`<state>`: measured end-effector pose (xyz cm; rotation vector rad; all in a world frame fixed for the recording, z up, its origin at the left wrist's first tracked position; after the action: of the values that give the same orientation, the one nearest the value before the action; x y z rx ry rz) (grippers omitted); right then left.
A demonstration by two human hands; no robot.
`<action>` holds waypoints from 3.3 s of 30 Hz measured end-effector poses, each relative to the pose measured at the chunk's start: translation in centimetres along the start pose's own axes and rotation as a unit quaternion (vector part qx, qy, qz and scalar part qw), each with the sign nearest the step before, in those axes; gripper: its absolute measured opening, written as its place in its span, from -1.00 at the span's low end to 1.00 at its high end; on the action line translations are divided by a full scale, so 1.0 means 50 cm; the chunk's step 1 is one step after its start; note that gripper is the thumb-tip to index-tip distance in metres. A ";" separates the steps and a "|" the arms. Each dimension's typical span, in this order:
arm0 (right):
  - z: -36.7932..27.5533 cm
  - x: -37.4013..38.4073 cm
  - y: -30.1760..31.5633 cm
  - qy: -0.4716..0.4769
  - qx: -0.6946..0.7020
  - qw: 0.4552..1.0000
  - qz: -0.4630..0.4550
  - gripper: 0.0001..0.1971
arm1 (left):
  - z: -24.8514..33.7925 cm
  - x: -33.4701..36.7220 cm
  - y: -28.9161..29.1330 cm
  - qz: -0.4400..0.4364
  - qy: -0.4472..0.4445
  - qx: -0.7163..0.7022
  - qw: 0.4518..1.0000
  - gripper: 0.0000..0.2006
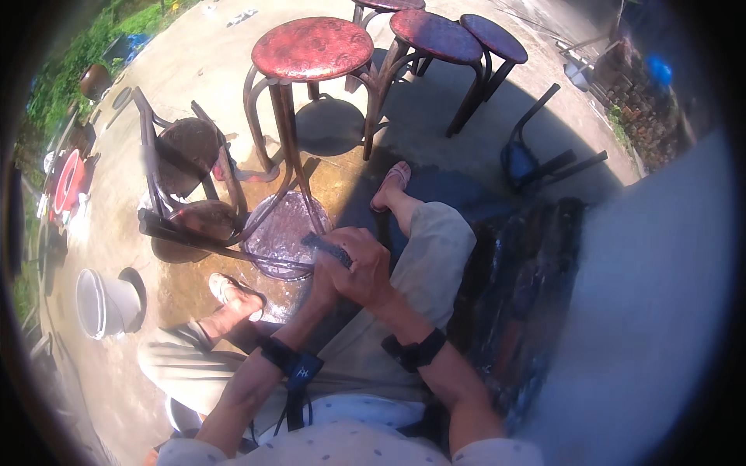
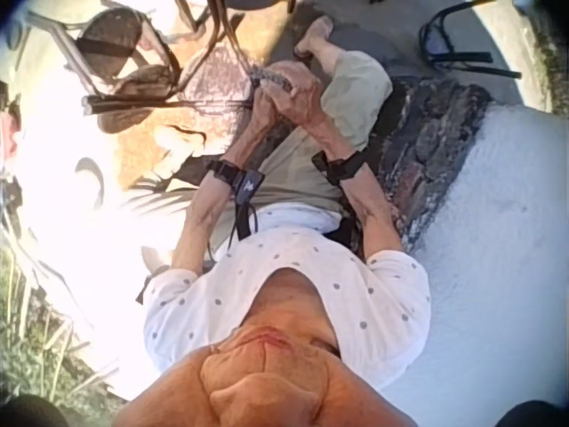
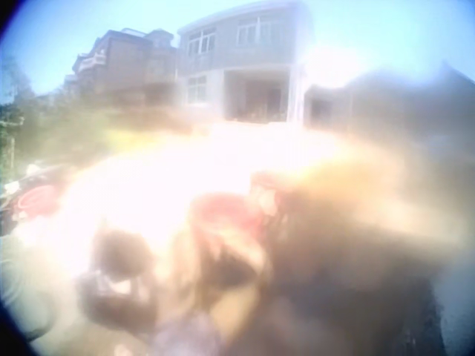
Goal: Scrubbing wooden chair parts with steel wool and water outdoors.
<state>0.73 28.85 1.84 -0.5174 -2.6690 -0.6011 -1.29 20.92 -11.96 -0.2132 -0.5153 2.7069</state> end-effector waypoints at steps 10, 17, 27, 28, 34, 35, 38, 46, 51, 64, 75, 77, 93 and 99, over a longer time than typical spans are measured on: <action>0.010 -0.007 0.017 -0.006 -0.008 0.999 0.030 -0.78 | 0.029 -0.039 0.004 -0.013 -0.025 0.158 0.987 -0.53; 0.017 -0.004 -0.003 -0.012 -0.018 1.000 0.003 -0.84 | 0.054 -0.059 0.007 -0.051 -0.066 0.200 0.976 -0.58; 0.122 -0.024 -0.019 -0.350 0.263 0.898 -0.044 -0.78 | 0.094 -0.083 0.009 -0.066 -0.098 0.294 0.948 -0.52; 0.078 -0.014 -0.004 -0.195 0.125 0.972 -0.045 -0.78 | 0.117 -0.085 -0.005 -0.084 -0.121 0.288 0.946 -0.49; 0.015 -0.018 -0.013 0.044 -0.065 0.997 -0.010 -0.81 | 0.116 -0.057 -0.004 -0.063 -0.137 0.269 0.951 -0.51; 0.012 -0.018 -0.013 0.046 -0.059 0.997 -0.013 -0.81 | 0.096 -0.050 -0.006 -0.057 -0.138 0.274 0.950 -0.51; 0.052 -0.011 -0.011 -0.099 -0.038 0.992 -0.065 -0.81 | 0.053 -0.022 -0.006 -0.035 -0.092 0.284 0.954 -0.54; 0.084 0.003 -0.011 -0.259 0.033 0.956 -0.134 -0.78 | 0.051 -0.020 0.017 0.038 -0.189 0.219 0.956 -0.74; 0.053 -0.025 -0.005 -0.020 -0.092 0.989 -0.118 -0.69 | 0.009 -0.002 0.018 -0.017 -0.134 0.169 0.976 -0.71; 0.219 -0.042 0.038 -0.284 0.142 0.944 -0.093 -0.76 | -0.031 0.003 0.027 -0.064 -0.149 0.244 0.956 -0.64; 0.222 -0.082 -0.076 -0.490 0.433 0.757 0.003 -0.74 | -0.059 0.002 0.080 -0.070 -0.099 0.277 0.953 -0.54; 0.173 -0.058 -0.067 -0.411 0.434 0.802 -0.005 -0.75 | -0.091 -0.006 0.090 -0.070 -0.099 0.269 0.955 -0.55; 0.060 0.012 0.070 -0.224 0.071 0.969 0.076 -0.70 | 0.041 -0.034 0.085 -0.116 -0.040 0.349 0.929 -0.30; -0.069 0.037 -0.021 -0.034 0.042 0.997 -0.059 -0.66 | 0.241 -0.061 -0.005 -0.161 -0.049 0.049 0.984 -0.08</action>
<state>-0.41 26.86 5.19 -0.3645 -2.7907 -0.5107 -1.00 16.07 -0.52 0.0306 -0.4043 2.4252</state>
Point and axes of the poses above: each hand's wrist, its own x-axis towards the middle knuckle, its own y-axis out of the back of the hand, z = x × y, the point moved 8 cm from there along x, towards the middle knuckle, and after that the axes turned 4 degrees about -y, right-handed, at the moved point
